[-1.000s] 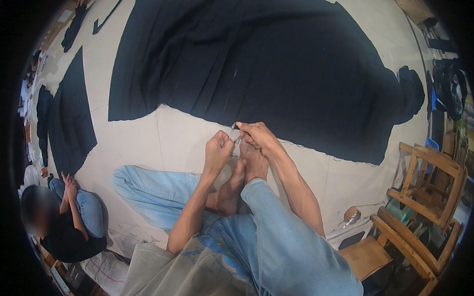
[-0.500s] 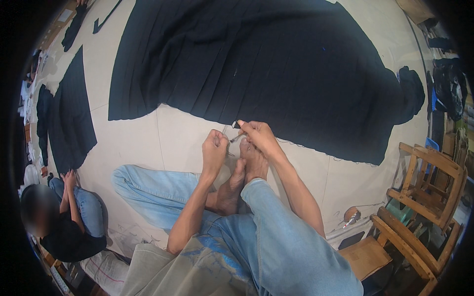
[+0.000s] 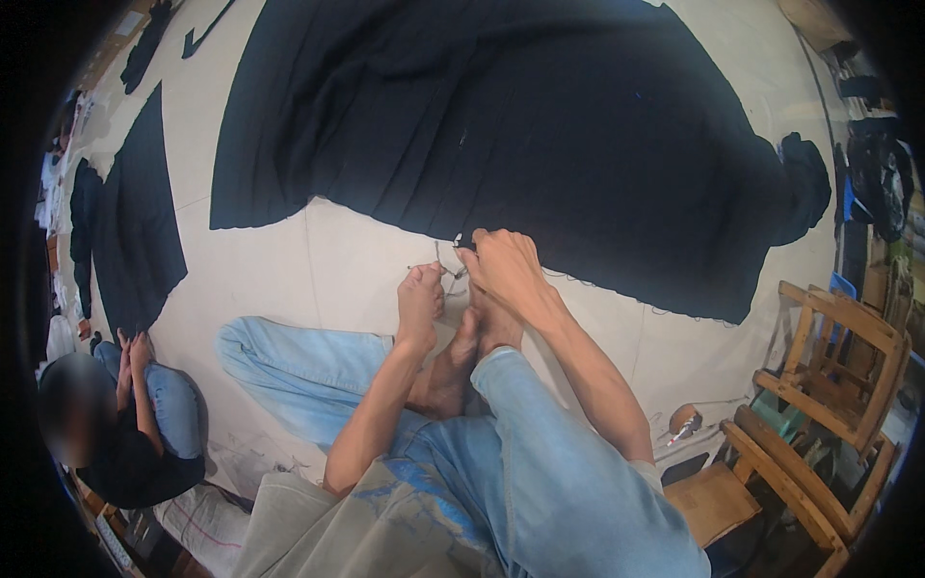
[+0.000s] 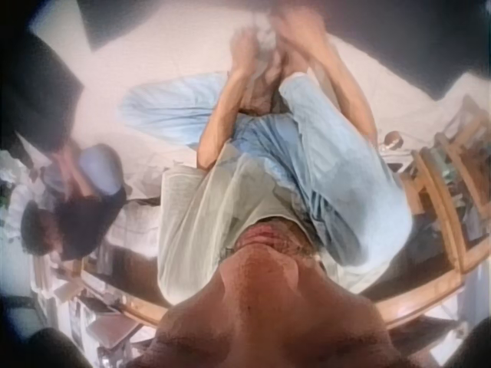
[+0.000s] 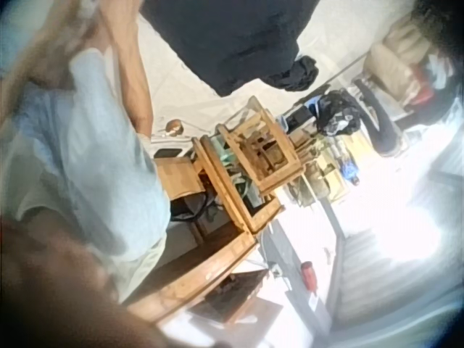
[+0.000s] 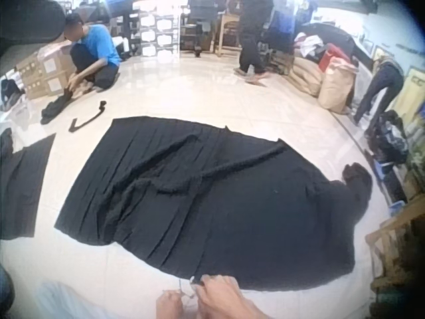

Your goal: The person sits on the floor and uses a red utility knife to cut a large piece of black fabric into vertical strips. They repeatedly slice the material, creating a fringed effect, and occasionally adjust the fabric's position to continue cutting.

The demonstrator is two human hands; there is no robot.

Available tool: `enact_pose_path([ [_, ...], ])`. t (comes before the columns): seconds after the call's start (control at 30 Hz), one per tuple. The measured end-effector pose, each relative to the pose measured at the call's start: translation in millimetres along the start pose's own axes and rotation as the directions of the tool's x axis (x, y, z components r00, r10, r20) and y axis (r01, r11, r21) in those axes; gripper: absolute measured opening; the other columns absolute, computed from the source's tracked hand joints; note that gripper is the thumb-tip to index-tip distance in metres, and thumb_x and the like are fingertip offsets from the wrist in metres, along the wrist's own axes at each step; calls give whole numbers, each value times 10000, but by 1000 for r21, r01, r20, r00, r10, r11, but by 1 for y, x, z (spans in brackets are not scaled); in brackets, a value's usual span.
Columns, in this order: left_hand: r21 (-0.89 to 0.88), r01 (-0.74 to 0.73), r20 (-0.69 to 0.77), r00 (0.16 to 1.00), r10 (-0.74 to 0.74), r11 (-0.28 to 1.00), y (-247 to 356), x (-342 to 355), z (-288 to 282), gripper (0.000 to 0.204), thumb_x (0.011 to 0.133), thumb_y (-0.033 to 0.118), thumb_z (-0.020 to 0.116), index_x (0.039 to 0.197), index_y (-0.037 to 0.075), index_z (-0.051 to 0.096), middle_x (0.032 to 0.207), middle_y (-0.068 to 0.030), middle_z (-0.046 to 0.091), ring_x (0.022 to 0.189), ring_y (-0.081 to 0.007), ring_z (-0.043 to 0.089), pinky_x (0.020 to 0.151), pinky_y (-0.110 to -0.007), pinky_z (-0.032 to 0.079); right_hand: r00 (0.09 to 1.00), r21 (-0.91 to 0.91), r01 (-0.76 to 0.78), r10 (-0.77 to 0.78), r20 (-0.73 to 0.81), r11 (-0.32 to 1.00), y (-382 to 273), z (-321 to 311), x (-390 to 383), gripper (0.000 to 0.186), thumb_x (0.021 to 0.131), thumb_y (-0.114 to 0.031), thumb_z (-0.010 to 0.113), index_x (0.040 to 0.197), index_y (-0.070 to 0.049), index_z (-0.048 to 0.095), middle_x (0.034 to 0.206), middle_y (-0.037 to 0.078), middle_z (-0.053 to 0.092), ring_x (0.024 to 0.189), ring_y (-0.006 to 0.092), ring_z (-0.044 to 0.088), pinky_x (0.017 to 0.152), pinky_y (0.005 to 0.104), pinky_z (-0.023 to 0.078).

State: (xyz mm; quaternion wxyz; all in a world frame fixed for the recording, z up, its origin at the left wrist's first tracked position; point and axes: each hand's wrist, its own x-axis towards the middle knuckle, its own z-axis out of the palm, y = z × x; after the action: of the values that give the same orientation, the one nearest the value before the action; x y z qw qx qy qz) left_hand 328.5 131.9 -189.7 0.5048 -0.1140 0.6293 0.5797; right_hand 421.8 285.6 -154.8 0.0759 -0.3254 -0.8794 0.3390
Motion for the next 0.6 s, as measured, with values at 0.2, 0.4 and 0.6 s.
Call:
enact_pose_path([
  [0.2, 241, -187, -56, 977, 206, 952, -20, 5, 2, 151, 1009, 181, 576, 1031, 34, 606, 668, 46, 510, 543, -30, 411, 476, -223, 327, 994, -166, 78, -64, 87, 983, -4, 4, 15, 410, 924, -411, 617, 904, -22, 743, 809, 196, 709, 787, 343, 688, 749, 434, 528],
  [0.4, 33, -86, 17, 996, 85, 996, 5, -5, 6, 174, 1003, 155, 585, 1062, -4, 622, 702, 45, 516, 561, -34, 414, 511, -217, 344, 984, -161, 50, -21, 175, 986, -4, -3, 23, 417, 922, -417, 612, 900, -21, 743, 807, 205, 711, 790, 356, 694, 757, 443, 532],
  [0.6, 6, -160, 35, 987, 160, 987, 2, 9, 17, 251, 992, 187, 613, 1136, -19, 603, 709, 62, 506, 537, -10, 382, 458, -190, 277, 876, 12, -217, 189, 445, 976, -14, -31, 34, 425, 920, -423, 608, 895, -20, 743, 805, 215, 713, 792, 370, 700, 765, 451, 536],
])
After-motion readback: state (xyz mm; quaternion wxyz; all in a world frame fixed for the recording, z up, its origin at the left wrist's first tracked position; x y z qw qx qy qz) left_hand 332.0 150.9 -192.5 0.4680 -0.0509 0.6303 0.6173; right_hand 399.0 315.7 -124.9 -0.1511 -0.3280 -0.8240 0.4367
